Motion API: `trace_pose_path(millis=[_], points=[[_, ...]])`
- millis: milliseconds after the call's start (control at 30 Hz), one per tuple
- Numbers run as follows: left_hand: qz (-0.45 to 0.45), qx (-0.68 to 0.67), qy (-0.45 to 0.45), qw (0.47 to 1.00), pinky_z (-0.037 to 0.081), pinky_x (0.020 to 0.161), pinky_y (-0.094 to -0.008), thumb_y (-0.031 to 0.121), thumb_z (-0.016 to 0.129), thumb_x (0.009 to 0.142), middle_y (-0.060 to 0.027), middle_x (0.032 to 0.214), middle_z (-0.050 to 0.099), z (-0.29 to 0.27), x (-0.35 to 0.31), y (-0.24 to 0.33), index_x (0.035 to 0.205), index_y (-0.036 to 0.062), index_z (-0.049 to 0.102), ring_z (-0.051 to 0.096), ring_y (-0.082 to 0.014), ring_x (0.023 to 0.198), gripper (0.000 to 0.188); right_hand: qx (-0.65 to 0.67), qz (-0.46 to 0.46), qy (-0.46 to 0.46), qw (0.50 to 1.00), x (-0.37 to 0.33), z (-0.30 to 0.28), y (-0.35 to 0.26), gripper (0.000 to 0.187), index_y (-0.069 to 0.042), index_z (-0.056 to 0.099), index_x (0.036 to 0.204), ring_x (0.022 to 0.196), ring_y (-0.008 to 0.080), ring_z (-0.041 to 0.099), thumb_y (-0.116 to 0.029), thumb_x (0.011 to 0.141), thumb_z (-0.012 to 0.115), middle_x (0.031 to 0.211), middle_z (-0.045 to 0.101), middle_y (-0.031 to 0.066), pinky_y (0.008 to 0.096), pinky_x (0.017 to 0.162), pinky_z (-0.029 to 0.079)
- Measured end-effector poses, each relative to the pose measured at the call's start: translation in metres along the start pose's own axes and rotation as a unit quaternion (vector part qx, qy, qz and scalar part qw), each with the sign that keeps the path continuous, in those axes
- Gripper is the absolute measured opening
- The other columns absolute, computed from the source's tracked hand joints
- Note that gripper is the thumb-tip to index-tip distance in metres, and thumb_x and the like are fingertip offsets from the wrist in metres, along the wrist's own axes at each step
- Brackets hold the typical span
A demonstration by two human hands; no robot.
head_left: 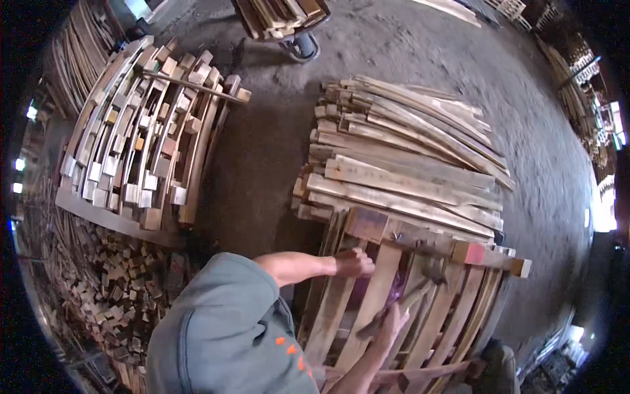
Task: Assembling wooden pallets by hammering nails into wooden slats on a workshop floor.
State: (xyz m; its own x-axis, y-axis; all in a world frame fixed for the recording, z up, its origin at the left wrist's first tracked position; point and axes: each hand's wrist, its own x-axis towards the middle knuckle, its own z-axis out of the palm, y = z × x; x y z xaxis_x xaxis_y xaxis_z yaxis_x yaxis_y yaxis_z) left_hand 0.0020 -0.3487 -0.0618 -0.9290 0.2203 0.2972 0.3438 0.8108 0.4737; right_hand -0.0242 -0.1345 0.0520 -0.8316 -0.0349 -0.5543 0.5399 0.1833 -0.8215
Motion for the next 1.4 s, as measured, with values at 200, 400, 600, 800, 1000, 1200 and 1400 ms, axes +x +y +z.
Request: trace_pose_path(millis=[200, 400, 600, 800, 1000, 1200, 1400], points=[[0.001, -0.044, -0.031, 0.999, 0.05, 0.064, -0.0387, 0.02, 0.055, 0.079, -0.0092, 0.074, 0.061, 0.006, 0.016, -0.007, 0.075, 0.0088, 0.056, 0.065, -0.0273, 0.074, 0.012, 0.002, 0.027, -0.005, 1.0, -0.147, -0.075, 0.076, 0.017, 0.002, 0.053, 0.089, 0.039, 0.0165, 0.047, -0.001, 0.073, 0.05, 0.06, 0.051, 0.0064, 0.0282, 0.037, 0.04], [-0.226, -0.145, 0.159, 0.95, 0.04, 0.046, -0.0404, 0.029, 0.06, 0.085, -0.016, 0.063, 0.058, -0.037, -0.015, 0.059, 0.067, 0.0063, 0.055, 0.058, -0.0297, 0.053, 0.03, 0.072, 0.104, 0.006, 0.992, -0.323, -0.097, 0.058, 0.041, -0.007, 0.049, 0.118, 0.056, 0.0175, 0.046, -0.018, 0.083, 0.068, 0.071, 0.048, 0.0048, 0.0368, 0.05, 0.042], [-0.57, -0.53, 0.102, 0.62, 0.03, 0.038, -0.0313, 0.056, 0.061, 0.084, 0.0006, 0.051, 0.045, -0.02, -0.11, 0.197, 0.062, 0.0096, 0.05, 0.042, -0.0102, 0.044, 0.052, 0.068, 0.091, 0.177, 0.978, -0.451, -0.111, 0.125, 0.01, -0.005, 0.054, 0.089, 0.06, 0.0175, 0.043, -0.007, 0.08, 0.056, 0.074, 0.047, 0.0054, 0.0371, 0.054, 0.039], [-0.618, -0.627, -0.111, 0.462, 0.017, 0.038, -0.0218, 0.06, 0.046, 0.09, 0.0083, 0.057, 0.031, -0.047, -0.224, 0.319, 0.073, 0.0215, 0.042, 0.027, -0.0053, 0.043, 0.042, 0.04, 0.139, 0.218, 0.965, -0.533, -0.15, 0.246, 0.026, 0.004, 0.056, 0.1, 0.055, 0.0122, 0.048, -0.004, 0.076, 0.058, 0.067, 0.053, 0.0048, 0.0293, 0.048, 0.041], [-0.584, -0.622, -0.286, 0.436, 0.021, 0.036, -0.023, 0.053, 0.047, 0.092, 0.0078, 0.056, 0.04, -0.053, -0.249, 0.4, 0.07, 0.0228, 0.045, 0.036, -0.0055, 0.043, 0.038, 0.094, 0.101, 0.309, 0.941, -0.582, -0.143, 0.307, 0.012, -0.003, 0.051, 0.076, 0.049, 0.0113, 0.051, -0.011, 0.075, 0.06, 0.056, 0.051, 0.0017, 0.0296, 0.044, 0.042], [-0.553, -0.569, -0.403, 0.455, 0.027, 0.038, -0.0237, 0.051, 0.05, 0.092, 0.0031, 0.063, 0.05, -0.02, -0.262, 0.461, 0.076, 0.0195, 0.046, 0.043, -0.0094, 0.049, 0.035, 0.166, 0.071, 0.374, 0.91, -0.623, -0.143, 0.31, 0.009, -0.004, 0.052, 0.076, 0.045, 0.0099, 0.05, -0.007, 0.081, 0.06, 0.055, 0.052, 0.0014, 0.0266, 0.041, 0.041], [-0.557, -0.569, -0.42, 0.436, 0.036, 0.043, -0.0266, 0.048, 0.048, 0.094, 0.0015, 0.066, 0.054, 0.013, -0.275, 0.508, 0.076, 0.0184, 0.048, 0.049, -0.0129, 0.055, 0.035, 0.148, 0.055, 0.499, 0.852, -0.673, -0.198, 0.318, 0.012, -0.004, 0.052, 0.088, 0.046, 0.0097, 0.05, -0.007, 0.081, 0.062, 0.059, 0.052, 0.0014, 0.025, 0.041, 0.04]])
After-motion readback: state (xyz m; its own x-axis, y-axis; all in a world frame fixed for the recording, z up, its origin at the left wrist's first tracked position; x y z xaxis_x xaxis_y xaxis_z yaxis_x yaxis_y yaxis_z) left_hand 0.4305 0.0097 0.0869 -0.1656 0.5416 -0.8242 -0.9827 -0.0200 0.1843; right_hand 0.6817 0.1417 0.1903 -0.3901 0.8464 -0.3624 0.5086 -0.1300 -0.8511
